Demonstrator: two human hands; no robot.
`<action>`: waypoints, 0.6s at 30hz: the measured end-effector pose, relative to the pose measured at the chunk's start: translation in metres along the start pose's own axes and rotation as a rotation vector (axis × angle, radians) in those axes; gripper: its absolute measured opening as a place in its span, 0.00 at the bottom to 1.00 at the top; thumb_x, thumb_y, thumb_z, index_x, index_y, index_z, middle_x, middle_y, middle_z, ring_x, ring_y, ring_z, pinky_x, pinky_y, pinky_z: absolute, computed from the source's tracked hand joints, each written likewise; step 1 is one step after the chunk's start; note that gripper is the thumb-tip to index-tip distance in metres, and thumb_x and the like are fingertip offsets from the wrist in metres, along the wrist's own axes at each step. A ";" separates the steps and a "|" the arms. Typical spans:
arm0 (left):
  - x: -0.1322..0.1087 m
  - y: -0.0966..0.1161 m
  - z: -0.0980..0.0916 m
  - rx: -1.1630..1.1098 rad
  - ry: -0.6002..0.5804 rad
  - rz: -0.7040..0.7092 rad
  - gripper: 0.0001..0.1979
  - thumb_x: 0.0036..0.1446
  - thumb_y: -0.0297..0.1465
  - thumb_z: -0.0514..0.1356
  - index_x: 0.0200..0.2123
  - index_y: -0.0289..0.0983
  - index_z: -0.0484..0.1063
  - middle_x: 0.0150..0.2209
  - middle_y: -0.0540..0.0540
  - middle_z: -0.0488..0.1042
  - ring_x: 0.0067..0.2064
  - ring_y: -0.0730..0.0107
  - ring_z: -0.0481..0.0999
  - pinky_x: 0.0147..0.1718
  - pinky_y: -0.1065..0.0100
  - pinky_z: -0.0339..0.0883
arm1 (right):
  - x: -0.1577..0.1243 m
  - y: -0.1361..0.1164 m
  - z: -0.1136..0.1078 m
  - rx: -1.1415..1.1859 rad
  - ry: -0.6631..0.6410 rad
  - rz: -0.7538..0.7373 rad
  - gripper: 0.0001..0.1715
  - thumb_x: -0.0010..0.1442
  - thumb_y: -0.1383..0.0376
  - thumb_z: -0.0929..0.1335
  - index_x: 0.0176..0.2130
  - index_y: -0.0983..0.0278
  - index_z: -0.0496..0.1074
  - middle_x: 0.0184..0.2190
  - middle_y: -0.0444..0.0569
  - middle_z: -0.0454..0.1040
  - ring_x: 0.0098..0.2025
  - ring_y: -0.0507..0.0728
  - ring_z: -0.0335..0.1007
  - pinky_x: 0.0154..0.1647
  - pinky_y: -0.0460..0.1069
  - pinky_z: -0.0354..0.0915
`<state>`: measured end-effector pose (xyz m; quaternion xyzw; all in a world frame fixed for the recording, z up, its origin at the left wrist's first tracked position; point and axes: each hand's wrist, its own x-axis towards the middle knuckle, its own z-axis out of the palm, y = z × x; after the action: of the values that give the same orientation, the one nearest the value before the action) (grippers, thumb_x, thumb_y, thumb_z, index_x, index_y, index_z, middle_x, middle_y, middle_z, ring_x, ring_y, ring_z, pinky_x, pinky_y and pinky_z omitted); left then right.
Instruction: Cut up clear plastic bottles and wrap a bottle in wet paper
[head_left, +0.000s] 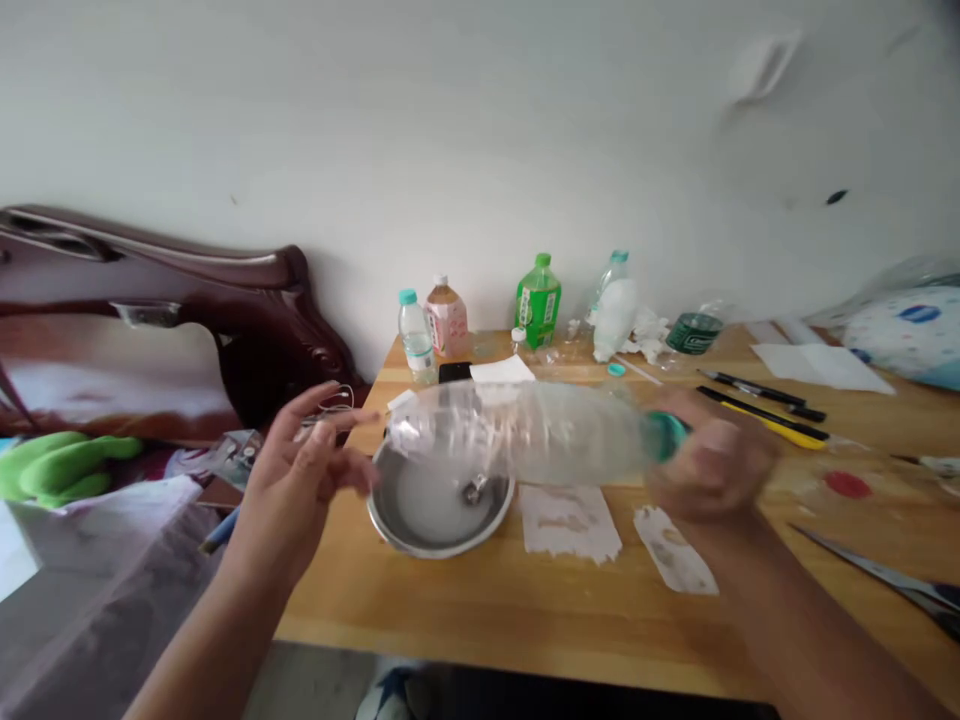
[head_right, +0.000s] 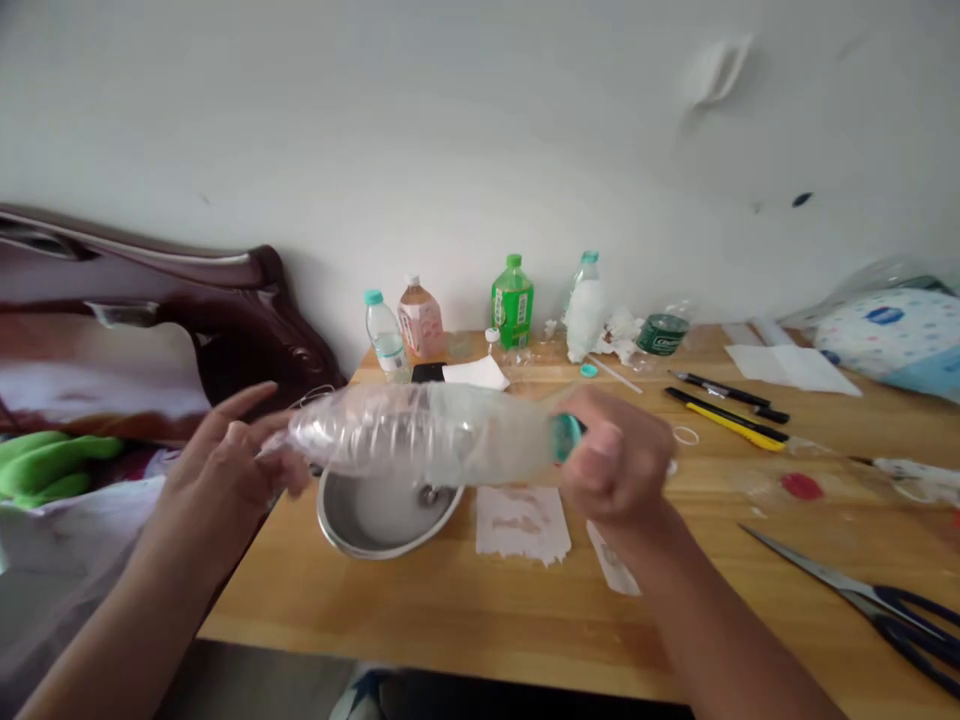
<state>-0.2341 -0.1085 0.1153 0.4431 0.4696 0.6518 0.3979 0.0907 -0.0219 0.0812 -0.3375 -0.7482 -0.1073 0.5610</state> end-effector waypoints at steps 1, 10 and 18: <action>0.019 -0.004 -0.004 0.031 -0.016 0.135 0.32 0.55 0.44 0.67 0.60 0.47 0.63 0.51 0.43 0.76 0.36 0.67 0.81 0.31 0.69 0.76 | 0.007 0.004 0.014 0.019 -0.017 0.028 0.24 0.70 0.60 0.52 0.29 0.61 0.67 0.19 0.46 0.65 0.22 0.54 0.59 0.25 0.50 0.52; 0.086 -0.047 -0.005 0.464 -0.460 0.245 0.37 0.41 0.41 0.76 0.56 0.43 0.71 0.58 0.39 0.72 0.60 0.46 0.71 0.60 0.52 0.65 | 0.035 -0.007 0.103 0.225 -0.327 0.332 0.26 0.71 0.55 0.54 0.23 0.60 0.54 0.17 0.40 0.58 0.21 0.51 0.57 0.25 0.47 0.51; 0.096 -0.075 -0.032 0.626 -0.205 0.366 0.35 0.41 0.42 0.75 0.52 0.40 0.68 0.55 0.39 0.73 0.56 0.52 0.74 0.58 0.53 0.66 | 0.003 0.014 0.099 0.294 -0.532 0.621 0.27 0.69 0.44 0.58 0.41 0.63 0.71 0.28 0.45 0.70 0.32 0.56 0.67 0.33 0.48 0.61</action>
<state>-0.2846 -0.0086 0.0571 0.6826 0.5170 0.4893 0.1652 0.0232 0.0424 0.0463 -0.4791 -0.7371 0.2649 0.3962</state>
